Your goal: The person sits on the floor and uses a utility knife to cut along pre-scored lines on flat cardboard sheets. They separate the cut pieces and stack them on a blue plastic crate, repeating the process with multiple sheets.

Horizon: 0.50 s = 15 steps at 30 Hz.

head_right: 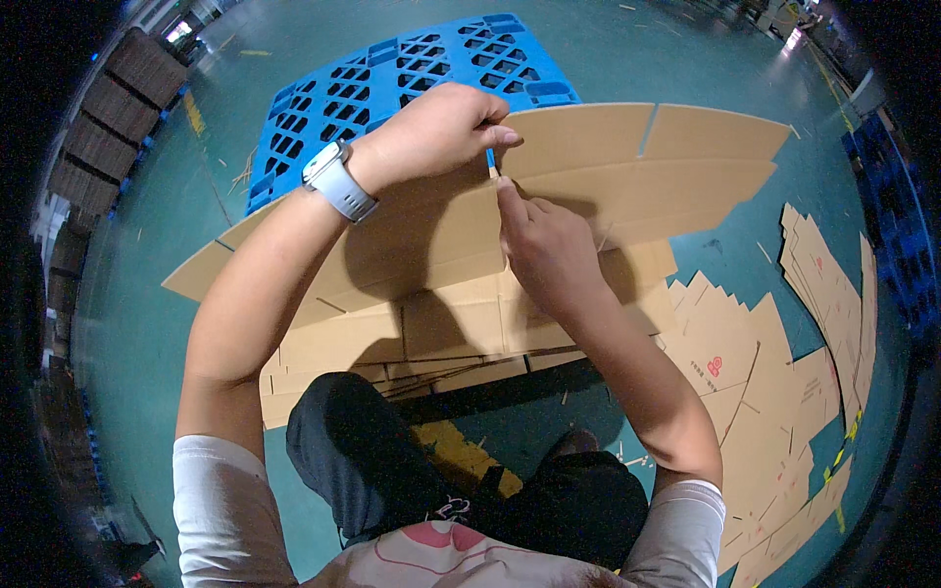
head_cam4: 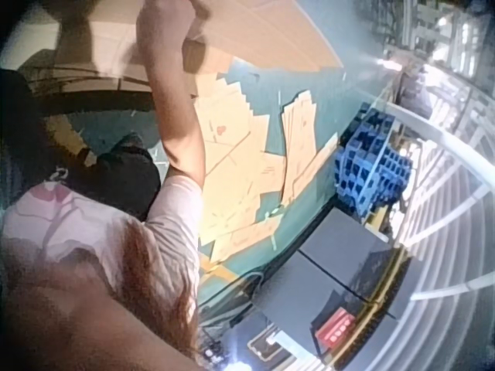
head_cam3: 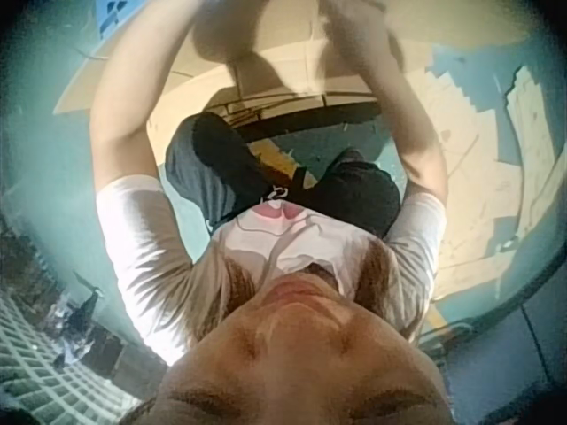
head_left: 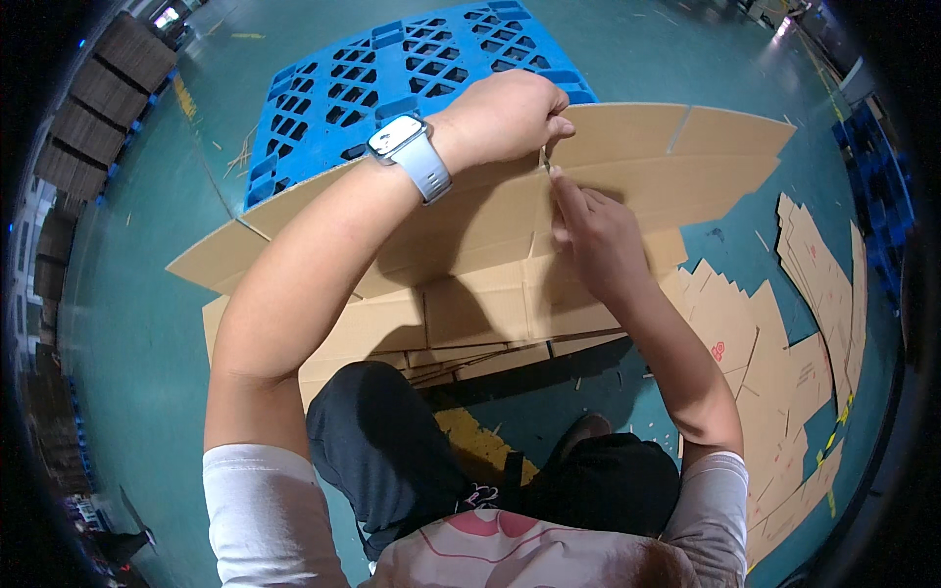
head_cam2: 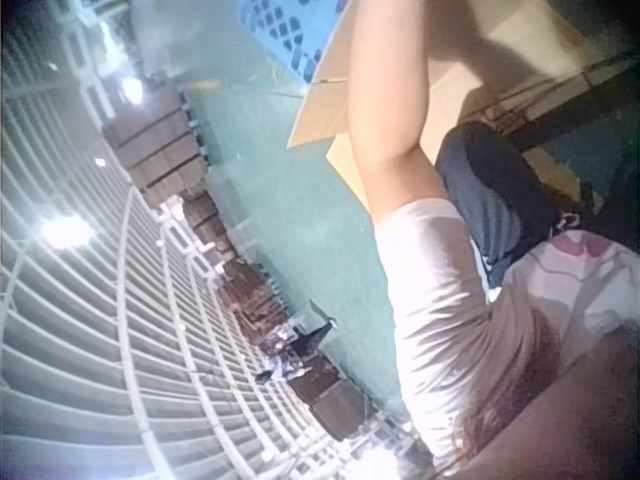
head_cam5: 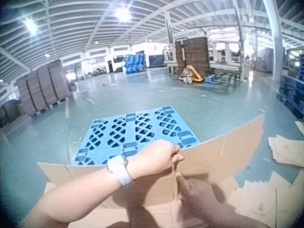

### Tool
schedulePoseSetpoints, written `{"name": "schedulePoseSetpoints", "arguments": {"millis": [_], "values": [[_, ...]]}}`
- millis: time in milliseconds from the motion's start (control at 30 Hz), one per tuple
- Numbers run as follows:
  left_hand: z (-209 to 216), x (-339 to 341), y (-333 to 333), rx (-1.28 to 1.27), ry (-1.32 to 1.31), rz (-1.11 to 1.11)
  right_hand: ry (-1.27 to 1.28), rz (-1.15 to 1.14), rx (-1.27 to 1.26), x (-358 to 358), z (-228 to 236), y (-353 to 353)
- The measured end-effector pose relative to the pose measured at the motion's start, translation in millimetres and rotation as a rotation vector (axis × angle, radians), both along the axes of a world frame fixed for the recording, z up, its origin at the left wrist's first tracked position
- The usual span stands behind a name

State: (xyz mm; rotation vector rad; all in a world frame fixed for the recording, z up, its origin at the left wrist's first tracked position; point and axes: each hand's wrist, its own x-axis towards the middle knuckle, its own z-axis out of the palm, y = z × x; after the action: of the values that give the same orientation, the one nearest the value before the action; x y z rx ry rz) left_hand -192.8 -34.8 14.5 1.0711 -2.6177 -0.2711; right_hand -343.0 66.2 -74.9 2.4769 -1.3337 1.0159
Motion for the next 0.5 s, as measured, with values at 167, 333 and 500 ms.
{"name": "schedulePoseSetpoints", "arguments": {"millis": [167, 333, 500], "values": [[-2, 3, 0, -0.017, -0.004, -0.014, 0.024, -0.017, 0.006, 2, -5, 1], [-4, 2, -3, -0.025, 0.01, -0.039, 0.03, -0.016, 0.08, -2, -8, 10], [-2, -6, -8, -0.008, 0.002, -0.017, 0.023, -0.014, 0.106, -13, -12, 17]]}}
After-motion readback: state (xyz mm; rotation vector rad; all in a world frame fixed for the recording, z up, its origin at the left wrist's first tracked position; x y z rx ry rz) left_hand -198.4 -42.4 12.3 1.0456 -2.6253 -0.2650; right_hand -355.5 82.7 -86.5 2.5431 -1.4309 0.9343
